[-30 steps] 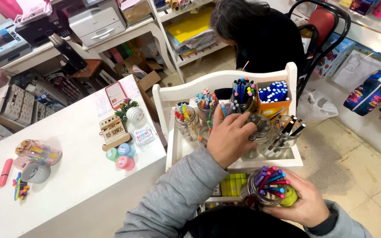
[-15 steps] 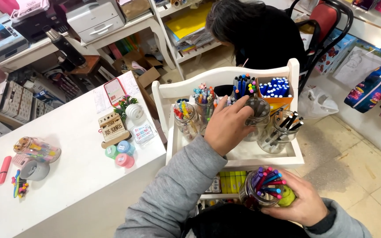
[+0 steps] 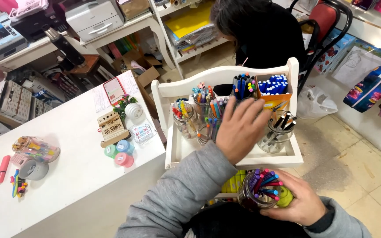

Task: Cleaning pens and their storage jar with a cloth.

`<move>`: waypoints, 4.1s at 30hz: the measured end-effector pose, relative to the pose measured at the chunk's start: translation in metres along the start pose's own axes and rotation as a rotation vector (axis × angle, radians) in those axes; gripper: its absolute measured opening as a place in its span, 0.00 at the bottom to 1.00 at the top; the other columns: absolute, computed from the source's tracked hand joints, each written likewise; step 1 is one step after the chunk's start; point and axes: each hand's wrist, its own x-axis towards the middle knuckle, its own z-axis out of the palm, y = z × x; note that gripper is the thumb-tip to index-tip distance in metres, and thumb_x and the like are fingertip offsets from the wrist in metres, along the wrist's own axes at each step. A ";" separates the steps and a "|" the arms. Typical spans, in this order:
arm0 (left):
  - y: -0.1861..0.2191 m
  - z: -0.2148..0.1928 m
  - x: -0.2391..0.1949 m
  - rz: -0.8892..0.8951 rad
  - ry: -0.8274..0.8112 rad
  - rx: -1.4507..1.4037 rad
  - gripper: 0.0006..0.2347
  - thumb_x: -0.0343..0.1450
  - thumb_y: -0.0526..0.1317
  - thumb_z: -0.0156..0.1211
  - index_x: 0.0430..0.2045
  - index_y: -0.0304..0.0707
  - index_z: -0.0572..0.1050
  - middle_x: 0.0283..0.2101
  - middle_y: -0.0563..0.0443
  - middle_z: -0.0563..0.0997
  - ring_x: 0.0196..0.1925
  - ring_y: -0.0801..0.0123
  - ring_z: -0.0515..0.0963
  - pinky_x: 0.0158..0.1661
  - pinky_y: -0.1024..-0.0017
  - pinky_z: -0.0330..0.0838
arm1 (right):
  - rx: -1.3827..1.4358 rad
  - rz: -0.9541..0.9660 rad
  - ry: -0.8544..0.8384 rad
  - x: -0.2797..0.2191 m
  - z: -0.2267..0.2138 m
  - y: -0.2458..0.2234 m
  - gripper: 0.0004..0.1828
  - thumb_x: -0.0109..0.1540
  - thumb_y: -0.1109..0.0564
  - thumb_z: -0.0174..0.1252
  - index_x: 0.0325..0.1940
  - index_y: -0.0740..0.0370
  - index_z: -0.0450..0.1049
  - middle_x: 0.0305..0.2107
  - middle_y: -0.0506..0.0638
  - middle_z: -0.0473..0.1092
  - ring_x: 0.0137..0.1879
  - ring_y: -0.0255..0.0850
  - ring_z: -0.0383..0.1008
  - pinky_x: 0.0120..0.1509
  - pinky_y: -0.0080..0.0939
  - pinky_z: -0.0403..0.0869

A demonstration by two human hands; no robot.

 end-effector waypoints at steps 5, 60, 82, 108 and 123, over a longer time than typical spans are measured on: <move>0.013 0.036 -0.010 0.068 -0.094 0.088 0.10 0.72 0.39 0.58 0.46 0.45 0.73 0.55 0.51 0.75 0.67 0.61 0.72 0.75 0.46 0.52 | 0.011 0.058 0.007 -0.003 -0.002 -0.003 0.50 0.36 0.51 0.82 0.60 0.64 0.71 0.50 0.56 0.77 0.54 0.47 0.80 0.58 0.43 0.75; -0.056 -0.036 -0.119 -0.603 0.003 -0.471 0.39 0.64 0.39 0.74 0.67 0.27 0.56 0.63 0.29 0.70 0.65 0.43 0.73 0.63 0.59 0.67 | -0.333 0.148 0.218 0.107 0.042 -0.021 0.48 0.51 0.42 0.71 0.65 0.72 0.61 0.53 0.65 0.68 0.57 0.57 0.73 0.59 0.50 0.72; -0.018 -0.010 -0.110 -0.167 0.073 0.223 0.17 0.70 0.57 0.69 0.42 0.49 0.77 0.70 0.46 0.65 0.77 0.47 0.56 0.72 0.35 0.32 | -0.721 0.055 0.310 0.136 0.015 -0.038 0.27 0.59 0.57 0.64 0.63 0.58 0.72 0.47 0.56 0.70 0.45 0.54 0.76 0.46 0.50 0.76; -0.049 -0.078 0.021 -0.092 0.328 -0.303 0.18 0.65 0.42 0.78 0.44 0.39 0.76 0.65 0.40 0.68 0.64 0.51 0.76 0.62 0.63 0.75 | -0.806 0.055 0.195 0.100 0.005 -0.081 0.19 0.60 0.49 0.62 0.56 0.45 0.77 0.37 0.46 0.72 0.34 0.49 0.76 0.36 0.47 0.75; -0.050 -0.023 0.035 0.004 0.230 -0.472 0.18 0.66 0.42 0.76 0.46 0.41 0.76 0.69 0.43 0.65 0.66 0.53 0.72 0.63 0.65 0.73 | -0.797 -0.012 0.244 0.093 0.006 -0.074 0.18 0.59 0.50 0.63 0.54 0.46 0.78 0.36 0.45 0.72 0.33 0.46 0.76 0.34 0.45 0.75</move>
